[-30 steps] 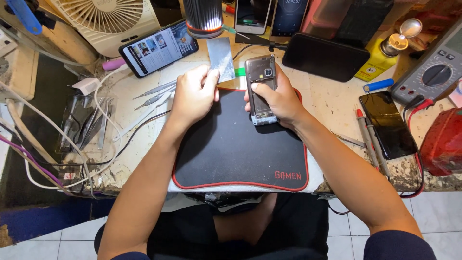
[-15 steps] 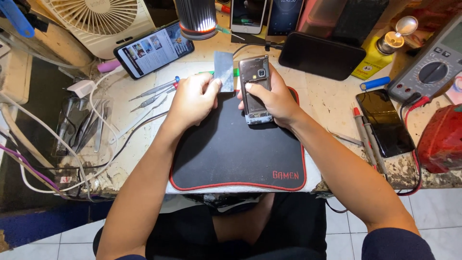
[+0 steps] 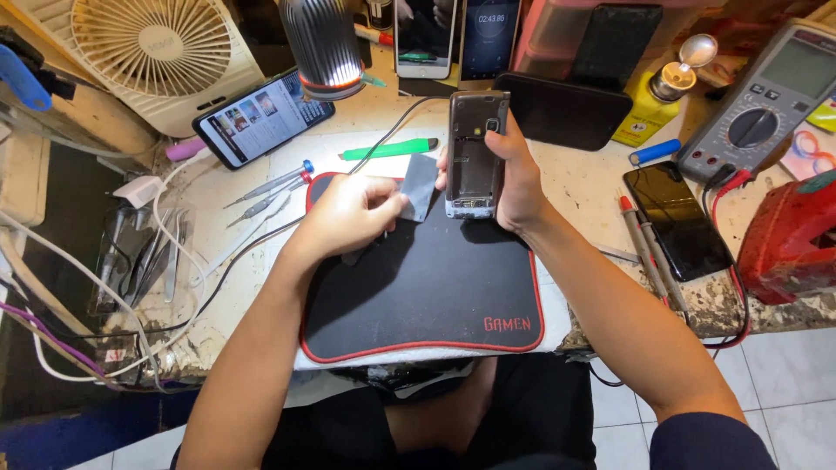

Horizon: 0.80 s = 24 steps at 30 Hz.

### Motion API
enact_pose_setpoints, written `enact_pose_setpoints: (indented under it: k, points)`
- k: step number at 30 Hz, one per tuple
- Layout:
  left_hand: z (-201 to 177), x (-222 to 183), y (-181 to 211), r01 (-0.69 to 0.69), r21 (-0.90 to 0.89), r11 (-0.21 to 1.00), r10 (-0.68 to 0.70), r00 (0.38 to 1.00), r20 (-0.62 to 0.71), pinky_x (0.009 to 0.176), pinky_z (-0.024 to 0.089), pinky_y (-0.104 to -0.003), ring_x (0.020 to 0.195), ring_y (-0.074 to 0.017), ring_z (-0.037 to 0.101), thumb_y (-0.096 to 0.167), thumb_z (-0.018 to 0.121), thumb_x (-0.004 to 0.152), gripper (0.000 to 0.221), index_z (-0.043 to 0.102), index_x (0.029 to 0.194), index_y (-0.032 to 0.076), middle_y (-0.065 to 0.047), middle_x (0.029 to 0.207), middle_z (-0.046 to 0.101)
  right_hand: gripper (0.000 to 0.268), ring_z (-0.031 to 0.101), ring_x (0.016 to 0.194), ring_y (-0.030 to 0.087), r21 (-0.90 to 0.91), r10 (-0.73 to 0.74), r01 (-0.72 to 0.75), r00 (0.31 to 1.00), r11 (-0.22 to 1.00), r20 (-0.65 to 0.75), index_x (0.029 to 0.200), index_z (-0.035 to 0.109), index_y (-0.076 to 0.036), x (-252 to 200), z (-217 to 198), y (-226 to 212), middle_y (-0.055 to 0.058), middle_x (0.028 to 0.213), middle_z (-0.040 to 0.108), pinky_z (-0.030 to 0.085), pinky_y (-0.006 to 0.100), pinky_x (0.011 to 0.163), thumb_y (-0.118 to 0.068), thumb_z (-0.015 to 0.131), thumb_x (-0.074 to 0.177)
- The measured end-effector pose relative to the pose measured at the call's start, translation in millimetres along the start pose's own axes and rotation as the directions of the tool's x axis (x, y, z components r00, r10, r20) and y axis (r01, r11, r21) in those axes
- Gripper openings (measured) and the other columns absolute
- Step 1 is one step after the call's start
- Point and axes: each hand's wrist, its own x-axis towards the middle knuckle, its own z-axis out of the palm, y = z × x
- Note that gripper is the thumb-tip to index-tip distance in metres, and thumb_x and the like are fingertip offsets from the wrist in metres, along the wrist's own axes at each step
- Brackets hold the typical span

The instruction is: Disassembling a mobile phone casing and inspecting internal components using a prying tool at a repair station.

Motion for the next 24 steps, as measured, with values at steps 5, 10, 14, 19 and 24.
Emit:
enact_pose_setpoints:
  k: [5, 10, 14, 19, 24]
  points:
    - [2.6, 0.6, -3.3, -0.083, -0.012, 0.996, 0.084, 0.994, 0.065, 0.073, 0.054, -0.041, 0.072, -0.0355, 0.071, 0.018, 0.059, 0.092, 0.025, 0.072, 0.073, 0.009, -0.013, 0.067, 0.074, 0.038, 0.077, 0.078, 0.034, -0.013, -0.044, 0.044, 0.997, 0.999, -0.055, 0.128, 0.044, -0.013, 2.0, -17.2, -4.6, 0.024, 0.088, 0.069, 0.067, 0.039, 0.066, -0.040, 0.044, 0.101]
    - [-1.0, 0.4, 3.0, -0.057, 0.006, 0.998, 0.055, 0.986, 0.160, 0.070, 0.054, -0.035, 0.064, -0.0281, 0.070, 0.021, 0.062, 0.092, 0.028, 0.073, 0.067, 0.013, -0.007, 0.060, 0.073, 0.040, 0.077, 0.081, 0.035, -0.011, -0.022, 0.021, 0.991, 1.000, -0.132, 0.131, 0.040, -0.013, 3.5, -25.4, 1.0, 0.023, 0.092, 0.069, 0.067, 0.041, 0.067, -0.040, 0.037, 0.101]
    - [-3.9, 1.7, 6.7, -0.062, 0.030, 0.998, 0.055, 0.980, 0.190, 0.070, 0.055, -0.036, 0.067, -0.0272, 0.071, 0.024, 0.064, 0.088, 0.024, 0.071, 0.067, 0.014, -0.005, 0.059, 0.072, 0.044, 0.077, 0.083, 0.037, 0.008, -0.011, 0.012, 0.989, 1.000, -0.148, 0.133, 0.038, -0.013, 8.9, -28.6, 8.0, 0.025, 0.092, 0.068, 0.067, 0.044, 0.068, -0.044, 0.034, 0.100]
    - [-3.4, 1.9, 6.4, -0.025, 0.019, 1.000, 0.021, 0.980, 0.200, 0.071, 0.056, -0.035, 0.065, -0.0260, 0.071, 0.019, 0.062, 0.091, 0.027, 0.075, 0.070, 0.011, -0.005, 0.061, 0.075, 0.043, 0.077, 0.084, 0.036, 0.020, -0.010, 0.013, 0.987, 1.000, -0.162, 0.130, 0.040, -0.015, 5.9, -24.2, 6.1, 0.024, 0.091, 0.068, 0.067, 0.043, 0.069, -0.045, 0.032, 0.100]
    - [-0.2, 5.6, -2.5, -0.055, 0.071, 0.996, 0.046, 0.991, 0.122, 0.063, 0.053, -0.035, 0.060, -0.0272, 0.067, 0.016, 0.064, 0.093, 0.027, 0.071, 0.068, 0.007, -0.009, 0.057, 0.070, 0.054, 0.077, 0.084, 0.034, 0.055, 0.037, -0.029, 0.987, 0.998, -0.158, 0.128, 0.049, -0.011, 4.8, -15.5, 0.1, 0.023, 0.090, 0.071, 0.067, 0.043, 0.069, -0.052, 0.028, 0.099]
